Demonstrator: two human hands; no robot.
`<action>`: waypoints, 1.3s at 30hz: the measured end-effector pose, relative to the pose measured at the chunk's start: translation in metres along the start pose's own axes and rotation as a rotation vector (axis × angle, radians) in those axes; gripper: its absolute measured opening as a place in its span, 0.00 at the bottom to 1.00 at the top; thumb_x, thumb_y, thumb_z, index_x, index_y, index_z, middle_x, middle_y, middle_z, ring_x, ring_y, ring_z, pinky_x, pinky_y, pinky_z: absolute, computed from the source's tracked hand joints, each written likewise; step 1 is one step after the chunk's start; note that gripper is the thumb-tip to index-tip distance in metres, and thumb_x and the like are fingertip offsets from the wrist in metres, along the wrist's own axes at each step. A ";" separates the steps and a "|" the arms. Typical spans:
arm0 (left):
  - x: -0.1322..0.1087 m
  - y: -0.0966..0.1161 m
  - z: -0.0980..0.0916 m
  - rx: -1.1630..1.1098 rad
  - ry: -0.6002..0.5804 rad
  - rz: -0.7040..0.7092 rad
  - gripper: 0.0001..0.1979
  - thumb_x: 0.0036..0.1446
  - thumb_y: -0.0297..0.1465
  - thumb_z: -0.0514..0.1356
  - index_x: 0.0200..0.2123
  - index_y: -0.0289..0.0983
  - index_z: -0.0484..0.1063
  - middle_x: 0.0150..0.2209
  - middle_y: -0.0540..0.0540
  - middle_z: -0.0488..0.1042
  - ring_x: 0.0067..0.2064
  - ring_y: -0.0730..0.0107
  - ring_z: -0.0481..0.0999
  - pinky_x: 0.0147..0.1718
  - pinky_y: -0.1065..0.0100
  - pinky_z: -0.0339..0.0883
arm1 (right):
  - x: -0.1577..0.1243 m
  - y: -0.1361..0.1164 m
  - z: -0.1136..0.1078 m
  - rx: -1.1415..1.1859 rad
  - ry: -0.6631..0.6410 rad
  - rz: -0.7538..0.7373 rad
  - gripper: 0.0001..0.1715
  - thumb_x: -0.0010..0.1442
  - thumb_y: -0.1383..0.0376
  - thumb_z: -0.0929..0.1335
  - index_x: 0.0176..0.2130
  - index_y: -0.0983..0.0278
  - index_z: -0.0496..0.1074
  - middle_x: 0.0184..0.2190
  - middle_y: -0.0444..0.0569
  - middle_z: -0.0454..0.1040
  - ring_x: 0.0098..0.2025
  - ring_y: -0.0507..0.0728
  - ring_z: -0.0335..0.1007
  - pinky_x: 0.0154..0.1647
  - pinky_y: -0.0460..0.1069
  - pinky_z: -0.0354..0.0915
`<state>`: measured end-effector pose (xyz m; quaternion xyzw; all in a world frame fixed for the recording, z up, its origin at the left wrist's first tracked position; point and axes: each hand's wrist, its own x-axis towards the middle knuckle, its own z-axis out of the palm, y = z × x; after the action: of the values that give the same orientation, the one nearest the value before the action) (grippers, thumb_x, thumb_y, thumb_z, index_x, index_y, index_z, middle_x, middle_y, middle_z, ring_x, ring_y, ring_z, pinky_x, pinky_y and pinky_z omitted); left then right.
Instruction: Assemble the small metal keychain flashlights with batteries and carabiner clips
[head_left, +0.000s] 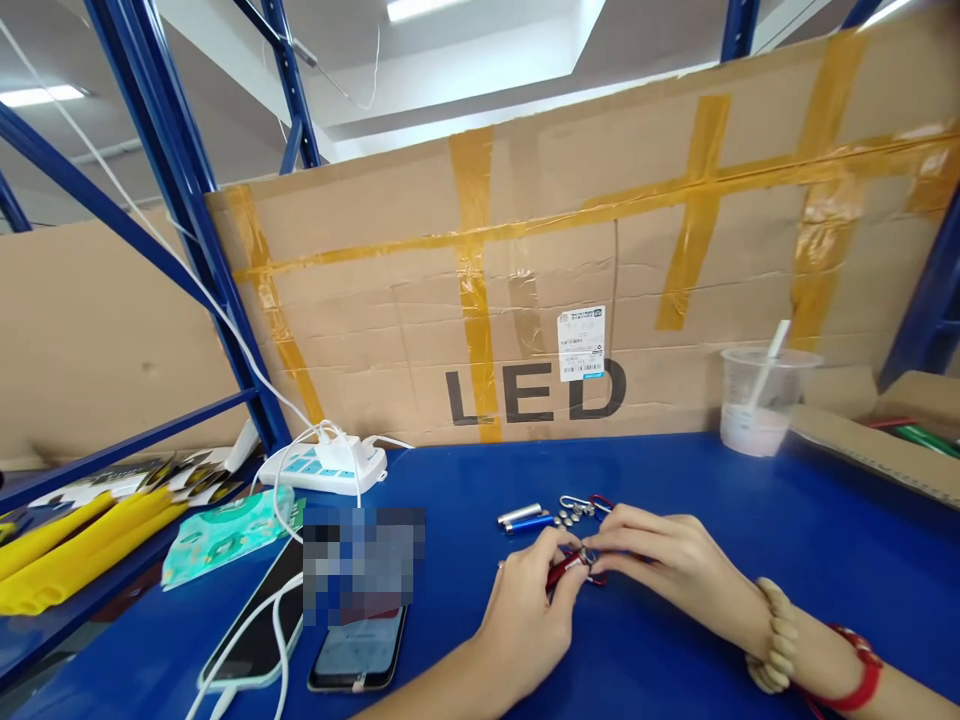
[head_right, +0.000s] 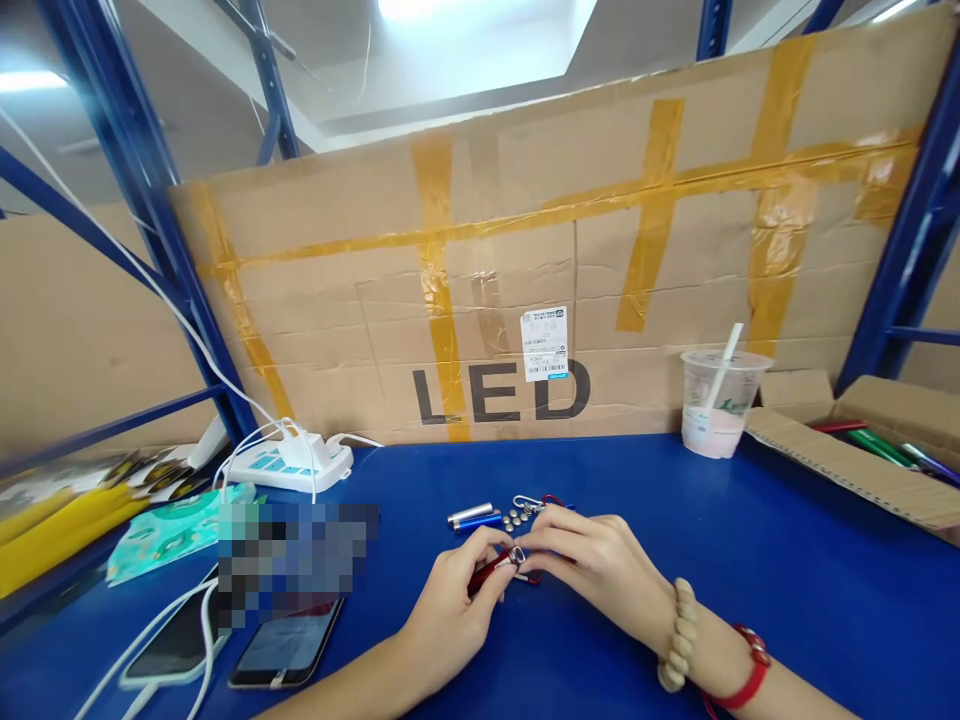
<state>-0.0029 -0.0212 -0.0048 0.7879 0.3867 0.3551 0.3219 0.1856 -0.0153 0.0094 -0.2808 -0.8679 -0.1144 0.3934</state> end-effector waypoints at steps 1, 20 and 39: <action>0.000 0.000 0.000 -0.011 -0.004 0.006 0.07 0.60 0.31 0.50 0.38 0.39 0.66 0.25 0.53 0.69 0.26 0.75 0.66 0.27 0.73 0.57 | 0.000 0.000 -0.001 0.001 0.000 -0.004 0.12 0.62 0.62 0.63 0.37 0.63 0.74 0.28 0.45 0.74 0.27 0.47 0.71 0.24 0.41 0.64; 0.003 -0.002 0.001 -0.027 -0.001 0.014 0.09 0.60 0.31 0.50 0.41 0.38 0.68 0.24 0.52 0.68 0.26 0.75 0.66 0.27 0.73 0.58 | 0.000 0.001 -0.003 -0.036 -0.033 0.008 0.13 0.64 0.61 0.60 0.40 0.60 0.73 0.32 0.46 0.74 0.29 0.48 0.72 0.26 0.40 0.66; 0.003 -0.004 -0.005 0.016 -0.035 0.084 0.12 0.61 0.31 0.49 0.45 0.40 0.67 0.34 0.49 0.75 0.34 0.71 0.73 0.35 0.72 0.65 | -0.004 0.000 -0.003 -0.072 -0.030 0.015 0.12 0.62 0.61 0.63 0.39 0.62 0.74 0.33 0.47 0.75 0.29 0.49 0.72 0.29 0.41 0.68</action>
<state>-0.0065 -0.0154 -0.0041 0.8122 0.3502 0.3512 0.3072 0.1898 -0.0184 0.0087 -0.3032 -0.8669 -0.1383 0.3708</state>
